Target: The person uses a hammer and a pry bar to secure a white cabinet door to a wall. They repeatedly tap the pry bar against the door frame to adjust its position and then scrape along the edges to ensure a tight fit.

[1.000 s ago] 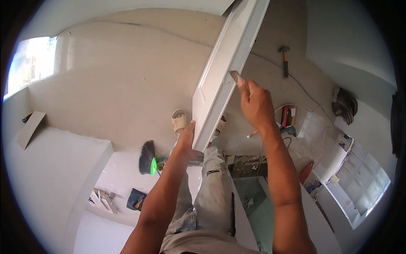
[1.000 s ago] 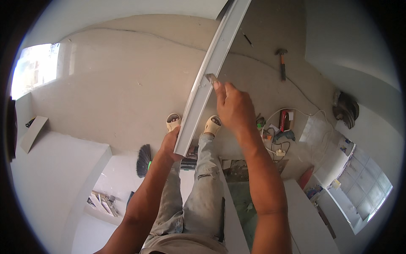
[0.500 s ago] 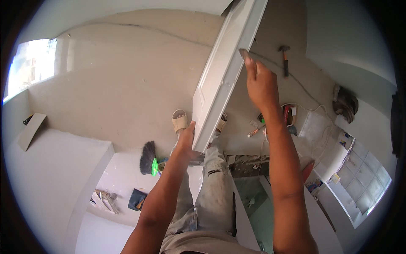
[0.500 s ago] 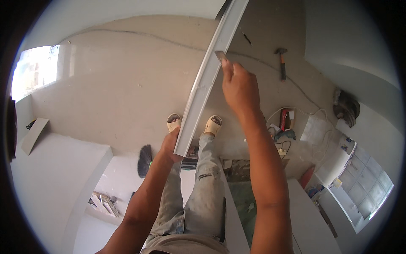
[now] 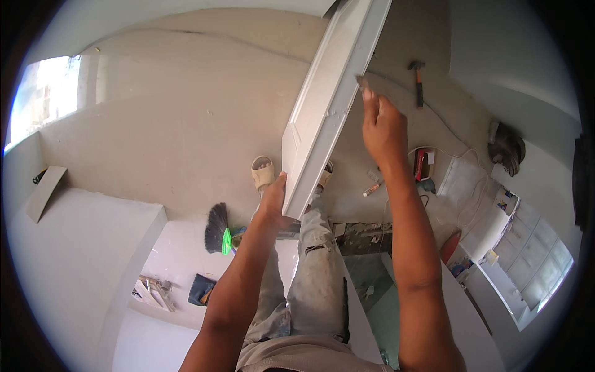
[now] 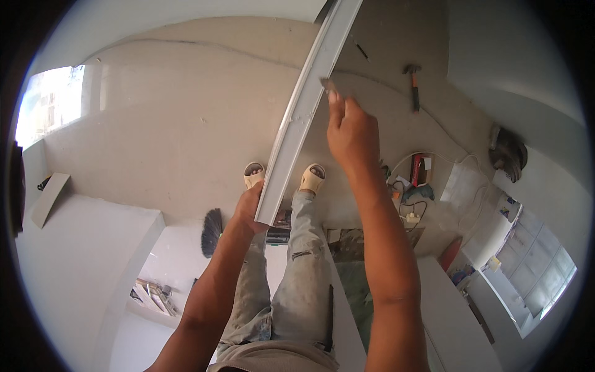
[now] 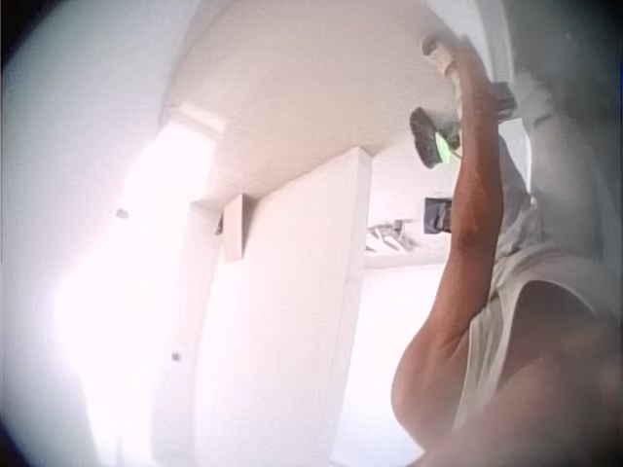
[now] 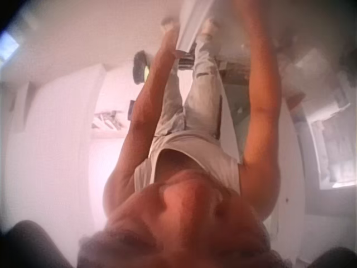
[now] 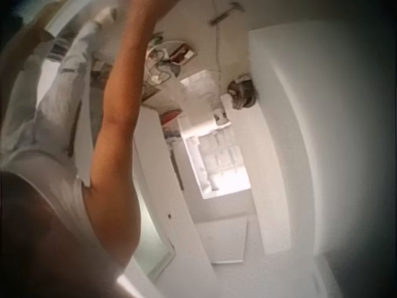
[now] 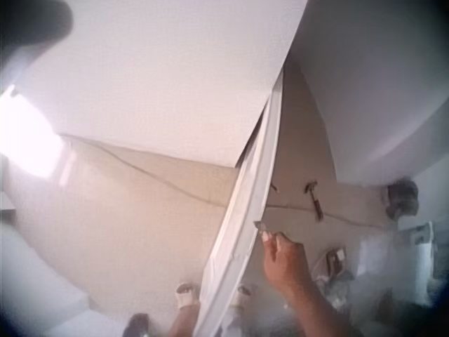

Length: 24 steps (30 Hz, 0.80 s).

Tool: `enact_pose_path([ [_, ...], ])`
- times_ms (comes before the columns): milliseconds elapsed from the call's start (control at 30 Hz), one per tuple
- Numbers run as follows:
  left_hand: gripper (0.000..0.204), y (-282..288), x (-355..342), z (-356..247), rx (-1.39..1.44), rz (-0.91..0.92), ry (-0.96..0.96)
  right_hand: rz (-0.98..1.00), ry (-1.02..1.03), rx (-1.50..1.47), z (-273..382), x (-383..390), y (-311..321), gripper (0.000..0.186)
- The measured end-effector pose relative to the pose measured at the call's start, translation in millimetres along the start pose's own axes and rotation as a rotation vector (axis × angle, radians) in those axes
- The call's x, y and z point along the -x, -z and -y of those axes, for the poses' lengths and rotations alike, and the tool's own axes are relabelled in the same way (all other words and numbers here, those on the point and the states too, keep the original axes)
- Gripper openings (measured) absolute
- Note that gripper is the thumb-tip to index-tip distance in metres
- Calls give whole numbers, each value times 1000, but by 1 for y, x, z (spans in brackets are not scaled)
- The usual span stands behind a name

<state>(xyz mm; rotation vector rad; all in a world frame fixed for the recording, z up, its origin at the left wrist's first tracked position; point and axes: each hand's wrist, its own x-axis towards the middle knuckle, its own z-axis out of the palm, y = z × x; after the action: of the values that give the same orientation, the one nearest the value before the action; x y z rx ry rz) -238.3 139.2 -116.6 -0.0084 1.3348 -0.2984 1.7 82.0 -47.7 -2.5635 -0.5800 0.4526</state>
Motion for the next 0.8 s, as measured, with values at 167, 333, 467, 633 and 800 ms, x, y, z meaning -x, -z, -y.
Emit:
enact_pose_path([
  [167,37,5,-6,6,-92,30,-112,71,-33,38,13,-10,12,49],
  [333,37,1,-1,2,-36,2,-36,62,-66,6,5,0,7,50],
  [467,35,0,-3,-1,-22,-36,-3,110,-45,33,16,-9,17,49],
  [633,34,2,-2,-1,-55,-2,-38,93,-36,-10,5,1,13,50],
  [800,32,4,6,5,-87,39,-51,175,-103,75,21,-2,18,48],
])
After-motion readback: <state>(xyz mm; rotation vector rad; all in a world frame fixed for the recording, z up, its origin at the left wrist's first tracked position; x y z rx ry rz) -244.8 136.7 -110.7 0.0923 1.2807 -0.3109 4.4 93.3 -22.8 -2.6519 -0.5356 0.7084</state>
